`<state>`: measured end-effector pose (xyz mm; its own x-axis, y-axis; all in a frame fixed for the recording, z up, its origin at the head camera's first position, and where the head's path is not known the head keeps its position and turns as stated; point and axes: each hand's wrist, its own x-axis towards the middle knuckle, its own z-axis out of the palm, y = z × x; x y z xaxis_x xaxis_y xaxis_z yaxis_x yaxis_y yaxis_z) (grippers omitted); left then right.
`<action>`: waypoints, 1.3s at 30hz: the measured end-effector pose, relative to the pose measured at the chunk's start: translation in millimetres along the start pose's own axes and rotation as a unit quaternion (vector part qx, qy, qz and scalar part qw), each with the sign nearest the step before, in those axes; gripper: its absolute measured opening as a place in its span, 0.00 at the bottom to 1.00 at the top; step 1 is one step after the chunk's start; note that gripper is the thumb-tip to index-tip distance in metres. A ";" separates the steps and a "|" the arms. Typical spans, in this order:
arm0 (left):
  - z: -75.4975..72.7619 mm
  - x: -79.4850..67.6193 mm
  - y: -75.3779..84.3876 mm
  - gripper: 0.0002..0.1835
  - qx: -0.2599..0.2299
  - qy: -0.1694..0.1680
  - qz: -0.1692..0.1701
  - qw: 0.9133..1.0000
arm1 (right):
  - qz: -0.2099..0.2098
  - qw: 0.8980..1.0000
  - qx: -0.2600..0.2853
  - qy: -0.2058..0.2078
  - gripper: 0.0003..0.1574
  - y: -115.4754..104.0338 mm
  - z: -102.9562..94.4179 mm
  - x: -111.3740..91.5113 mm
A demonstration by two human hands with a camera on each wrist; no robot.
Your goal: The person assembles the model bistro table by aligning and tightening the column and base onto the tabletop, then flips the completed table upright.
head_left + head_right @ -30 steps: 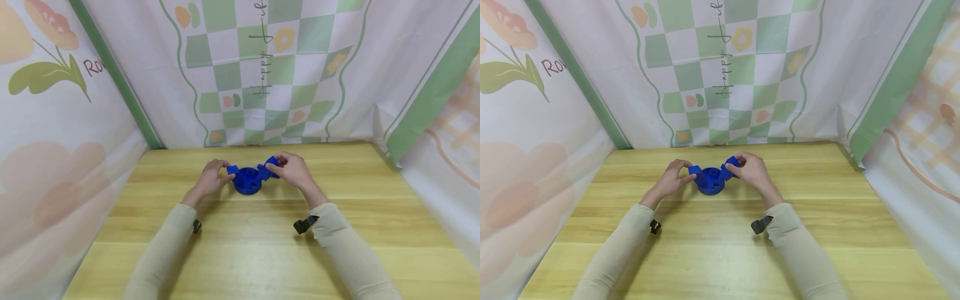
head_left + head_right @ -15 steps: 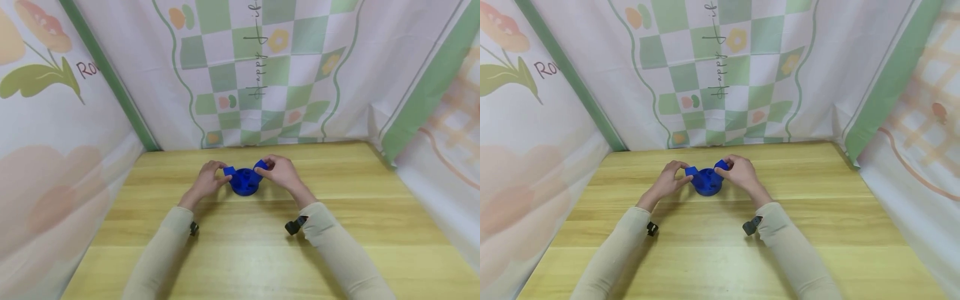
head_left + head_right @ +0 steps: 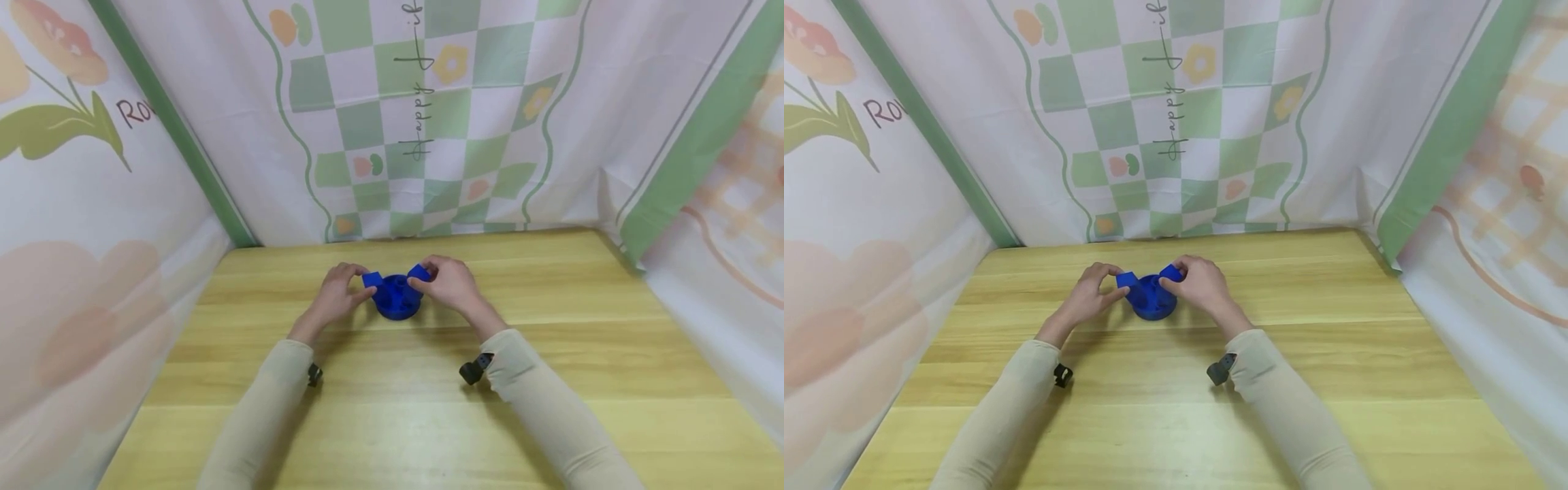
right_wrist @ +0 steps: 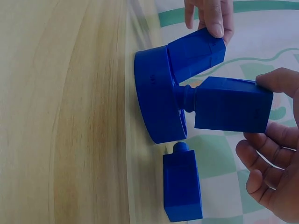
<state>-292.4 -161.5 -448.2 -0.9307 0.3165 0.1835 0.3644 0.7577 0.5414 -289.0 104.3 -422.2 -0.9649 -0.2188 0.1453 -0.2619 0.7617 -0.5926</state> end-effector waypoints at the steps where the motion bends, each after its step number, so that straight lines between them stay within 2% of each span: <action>1: 0.3 -0.8 -0.3 0.25 -0.001 0.000 0.001 1.000 | 0.001 1.000 -0.005 -0.001 0.30 0.0 1.6 0.0; 9: 3.6 -2.4 -6.3 0.26 0.001 -0.006 0.008 1.000 | -0.012 0.999 -0.038 -0.006 0.32 -3.6 9.2 1.4; 13: 4.5 0.1 -8.4 0.26 0.000 -0.010 0.005 1.000 | -0.036 0.996 -0.076 -0.003 0.32 -4.9 8.2 4.5; 17: 4.6 4.1 -9.5 0.26 -0.005 -0.008 0.003 1.000 | -0.062 0.993 -0.101 -0.018 0.36 -6.3 4.2 8.3; 22: 2.1 6.4 -9.3 0.25 -0.009 -0.005 0.003 1.000 | -0.063 0.992 -0.094 -0.048 0.35 -8.0 2.8 13.0; 28: -1.0 7.9 -8.2 0.26 -0.005 -0.010 0.002 1.000 | -0.027 0.996 -0.077 -0.034 0.30 -8.0 2.7 15.0; 35: -0.5 9.1 -9.9 0.25 0.001 -0.006 0.004 1.000 | -0.066 0.992 -0.085 -0.065 0.38 -6.4 2.4 15.2; 39: 0.2 9.2 -11.0 0.26 0.002 -0.007 0.005 1.000 | -0.080 0.990 -0.093 -0.070 0.35 -5.2 2.2 14.3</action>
<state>-304.9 -166.8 -452.7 -0.9266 0.3313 0.1778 0.3735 0.7569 0.5363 -301.3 95.9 -418.7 -0.9024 -0.4175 0.1063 -0.4220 0.8067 -0.4137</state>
